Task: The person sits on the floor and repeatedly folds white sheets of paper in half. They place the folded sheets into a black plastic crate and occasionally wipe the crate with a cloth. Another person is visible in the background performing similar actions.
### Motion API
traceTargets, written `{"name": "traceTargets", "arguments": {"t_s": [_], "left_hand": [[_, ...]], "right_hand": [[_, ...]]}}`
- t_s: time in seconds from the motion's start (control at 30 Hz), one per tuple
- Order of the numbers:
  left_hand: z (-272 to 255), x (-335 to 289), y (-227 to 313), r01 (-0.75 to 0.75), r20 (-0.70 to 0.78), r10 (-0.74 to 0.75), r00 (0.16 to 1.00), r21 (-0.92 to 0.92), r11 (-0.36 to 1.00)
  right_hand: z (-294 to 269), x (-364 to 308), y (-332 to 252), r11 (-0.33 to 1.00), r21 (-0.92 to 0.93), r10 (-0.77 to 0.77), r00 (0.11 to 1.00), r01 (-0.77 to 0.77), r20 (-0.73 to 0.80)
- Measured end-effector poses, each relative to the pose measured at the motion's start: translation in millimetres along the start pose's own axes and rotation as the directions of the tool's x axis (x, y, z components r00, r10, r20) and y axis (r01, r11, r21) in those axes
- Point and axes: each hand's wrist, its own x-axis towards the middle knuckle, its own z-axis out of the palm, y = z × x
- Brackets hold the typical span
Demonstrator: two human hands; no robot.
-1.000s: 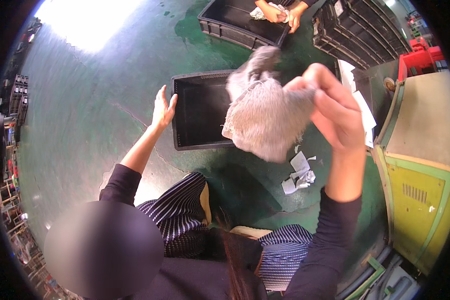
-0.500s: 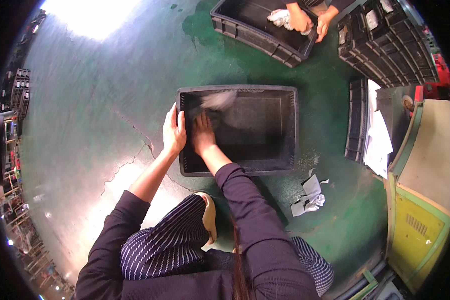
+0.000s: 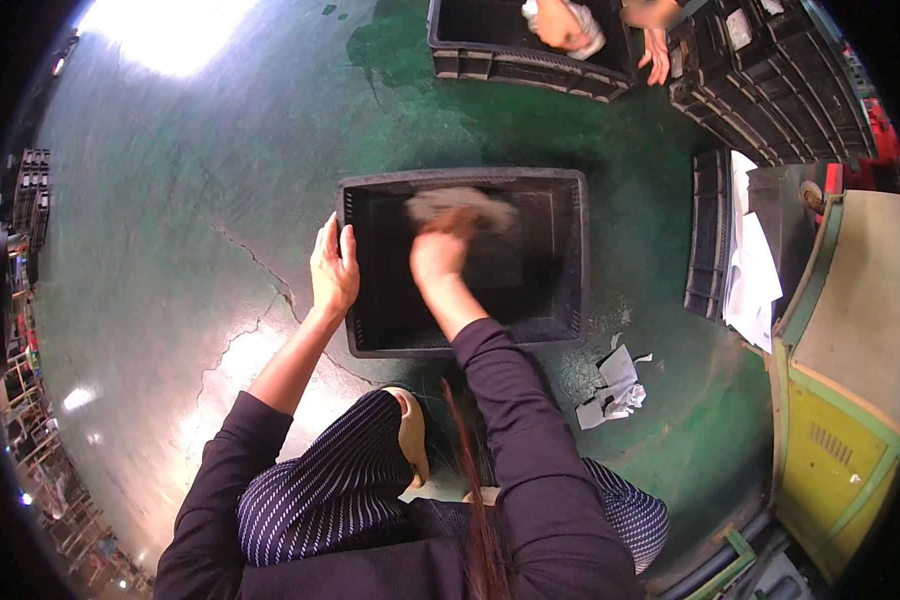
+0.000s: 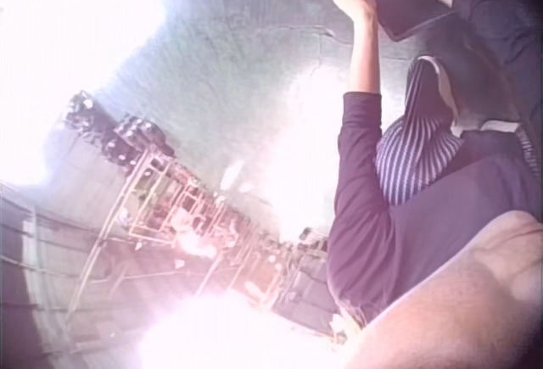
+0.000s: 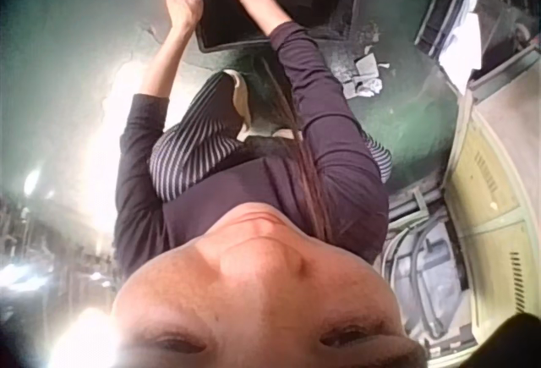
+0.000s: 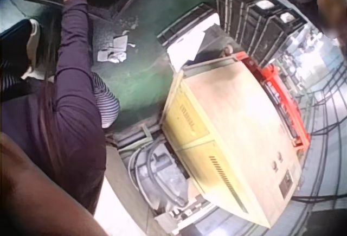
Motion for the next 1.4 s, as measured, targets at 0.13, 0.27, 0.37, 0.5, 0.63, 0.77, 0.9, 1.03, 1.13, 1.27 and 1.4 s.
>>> {"name": "traceTargets", "arguments": {"t_s": [0.13,0.27,0.37,0.5,0.63,0.77,0.9,1.03,1.13,1.27,1.4], "left_hand": [[1,-5,-4,-0.042,-0.044,0.042,0.998,0.015,0.999],[-6,-1,2,0.023,0.03,-0.024,0.999,0.026,0.999],[-2,1,10,0.042,0.048,-0.043,0.998,0.038,0.998],[1,-2,-7,0.025,-0.021,-0.023,1.0,0.138,0.99],[2,0,-5,0.003,0.003,-0.003,1.0,0.128,0.992],[3,0,-5,-0.011,-0.004,0.012,1.0,0.123,0.992],[2,0,4,-0.001,0.015,-0.001,1.0,0.086,0.996],[-5,1,0,0.037,0.056,-0.039,0.998,0.04,0.999],[-5,1,6,0.085,0.063,-0.086,0.994,0.018,0.996],[-1,2,4,0.042,0.016,-0.043,0.999,0.056,0.998],[0,2,-4,-0.017,-0.046,0.02,0.999,0.075,0.997]], "right_hand": [[-27,-19,-24,0.769,-0.081,-0.616,0.768,0.635,0.174],[-61,13,92,0.801,-0.299,-0.538,0.843,0.519,0.021],[-112,14,151,0.696,-0.521,-0.42,0.869,0.494,0.262],[-104,-27,163,0.668,-0.232,-0.573,0.688,0.707,0.445],[-110,-47,157,0.756,0.224,-0.62,0.562,0.615,0.548],[-64,-60,50,0.651,0.445,-0.758,0.488,0.615,0.433],[-50,-46,-6,0.583,0.587,-0.811,0.448,0.561,0.377],[-34,6,-6,0.782,0.391,-0.556,0.827,0.486,0.083],[-49,32,-9,0.809,0.268,-0.547,0.837,0.523,0.019],[-39,-11,-30,0.799,0.314,-0.56,0.824,0.513,0.08],[-57,-62,-17,0.639,0.428,-0.739,0.664,0.639,0.113]]}}
